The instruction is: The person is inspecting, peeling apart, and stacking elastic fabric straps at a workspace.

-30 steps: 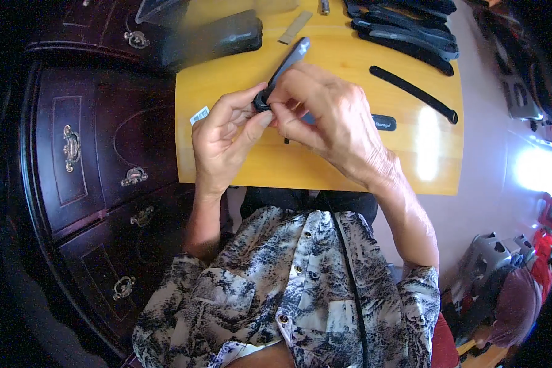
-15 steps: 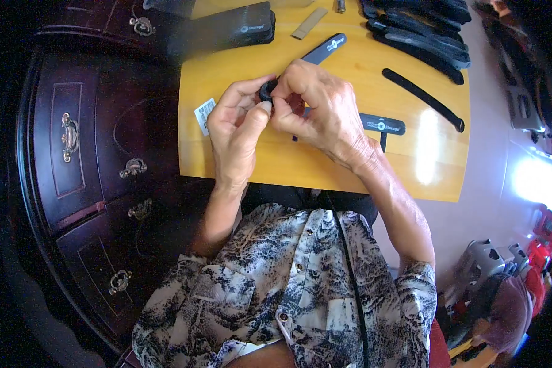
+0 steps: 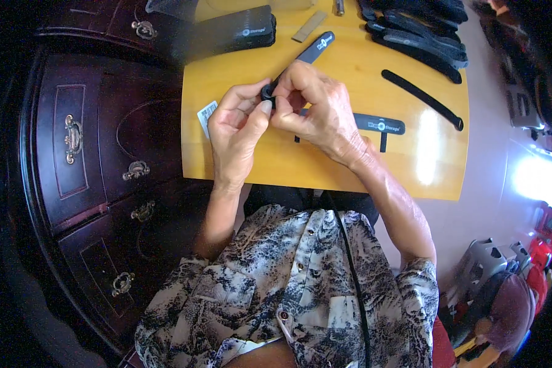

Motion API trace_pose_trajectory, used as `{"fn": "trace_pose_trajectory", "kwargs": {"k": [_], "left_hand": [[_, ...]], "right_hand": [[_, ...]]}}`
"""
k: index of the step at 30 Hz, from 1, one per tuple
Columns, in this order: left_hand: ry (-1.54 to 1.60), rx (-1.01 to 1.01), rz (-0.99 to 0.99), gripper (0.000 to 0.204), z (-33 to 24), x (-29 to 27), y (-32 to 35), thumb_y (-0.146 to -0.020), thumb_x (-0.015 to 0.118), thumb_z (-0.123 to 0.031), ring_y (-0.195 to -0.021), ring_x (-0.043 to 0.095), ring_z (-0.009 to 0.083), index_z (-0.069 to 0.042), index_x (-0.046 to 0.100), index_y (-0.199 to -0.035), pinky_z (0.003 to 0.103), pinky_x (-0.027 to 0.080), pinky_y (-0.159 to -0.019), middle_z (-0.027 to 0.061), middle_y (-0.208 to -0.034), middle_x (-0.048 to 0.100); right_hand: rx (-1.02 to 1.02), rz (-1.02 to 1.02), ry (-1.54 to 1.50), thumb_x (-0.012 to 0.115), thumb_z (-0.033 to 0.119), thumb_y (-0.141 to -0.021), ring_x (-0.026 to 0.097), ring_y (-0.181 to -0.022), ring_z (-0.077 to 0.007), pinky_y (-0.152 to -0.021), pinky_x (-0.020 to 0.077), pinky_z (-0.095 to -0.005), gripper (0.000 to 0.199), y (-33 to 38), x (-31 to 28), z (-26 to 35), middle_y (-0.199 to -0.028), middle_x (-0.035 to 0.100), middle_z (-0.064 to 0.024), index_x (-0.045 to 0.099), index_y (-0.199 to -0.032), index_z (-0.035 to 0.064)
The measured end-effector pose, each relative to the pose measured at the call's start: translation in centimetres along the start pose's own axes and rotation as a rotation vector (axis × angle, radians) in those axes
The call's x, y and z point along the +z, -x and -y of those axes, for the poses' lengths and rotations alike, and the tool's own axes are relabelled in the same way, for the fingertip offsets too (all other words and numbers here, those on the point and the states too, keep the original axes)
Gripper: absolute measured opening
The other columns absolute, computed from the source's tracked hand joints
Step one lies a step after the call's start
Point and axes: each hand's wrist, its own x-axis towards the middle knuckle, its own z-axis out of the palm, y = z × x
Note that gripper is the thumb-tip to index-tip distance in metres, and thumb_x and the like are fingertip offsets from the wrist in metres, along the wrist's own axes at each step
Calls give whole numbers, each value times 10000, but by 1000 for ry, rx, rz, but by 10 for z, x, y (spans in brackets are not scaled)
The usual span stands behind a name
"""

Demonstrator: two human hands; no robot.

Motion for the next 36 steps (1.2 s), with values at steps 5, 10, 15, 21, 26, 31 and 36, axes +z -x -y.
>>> {"fn": "trace_pose_trajectory", "kwargs": {"k": [5, 10, 15, 21, 26, 31, 36], "left_hand": [[-21, -30, -109, 195, 11, -1, -2, -843, 566, 30, -752, 545, 48, 36, 575, -1038, 184, 451, -686, 16, -849, 603], [119, -44, -84, 237, 5, 3, -4, -846, 446, 64, -814, 572, 95, 58, 573, -1046, 224, 456, -766, 80, -954, 623], [117, -69, -59, 227, 5, 4, -2, -858, 458, 43, -806, 568, 90, 41, 565, -1058, 235, 463, -745, 66, -943, 610], [-45, -52, -66, 167, 5, 4, -5, -862, 508, 8, -762, 570, 74, 26, 553, -1022, 209, 450, -669, 61, -909, 614], [160, -117, -20, 104, 6, 2, -5, -871, 559, -30, -654, 618, 141, 24, 537, -957, 223, 462, -579, 115, -815, 649], [155, -143, -11, 110, -5, 4, -5, -880, 555, -42, -662, 619, 142, 22, 522, -963, 236, 480, -603, 125, -830, 649], [110, -160, 32, 110, -2, 3, -7, -897, 547, -55, -676, 627, 158, 20, 520, -972, 245, 499, -625, 144, -850, 649]], "right_hand": [[-276, 13, 290, 658, 16, -686, 588, -597, -257, -531, 477, -316, 181, -1, 5, -3, -689, 544, -105, 488, -744, 31], [100, -34, -144, 645, 23, -718, 598, -605, -152, -527, 477, -307, 153, -2, 7, 2, -671, 548, -57, 503, -776, 28], [37, -26, -83, 643, 34, -751, 526, -587, -67, -518, 454, -264, 130, 5, 5, -9, -671, 542, -20, 516, -778, 28], [46, -54, -127, 625, 46, -784, 536, -570, -101, -508, 431, -224, 109, 8, 11, -5, -676, 548, -20, 518, -788, 29], [499, -89, -1001, 511, 52, -847, 587, -551, -132, -433, 337, -176, 63, 6, 2, -11, -699, 576, -82, 521, -885, 3], [450, -13, -750, 526, 36, -820, 599, -589, -117, -456, 375, -170, 67, 5, -4, 5, -698, 566, -58, 527, -869, -10], [416, 8, -733, 548, 60, -810, 564, -598, -67, -455, 367, -159, 69, 2, -8, -2, -747, 562, -41, 549, -862, 15]]}}
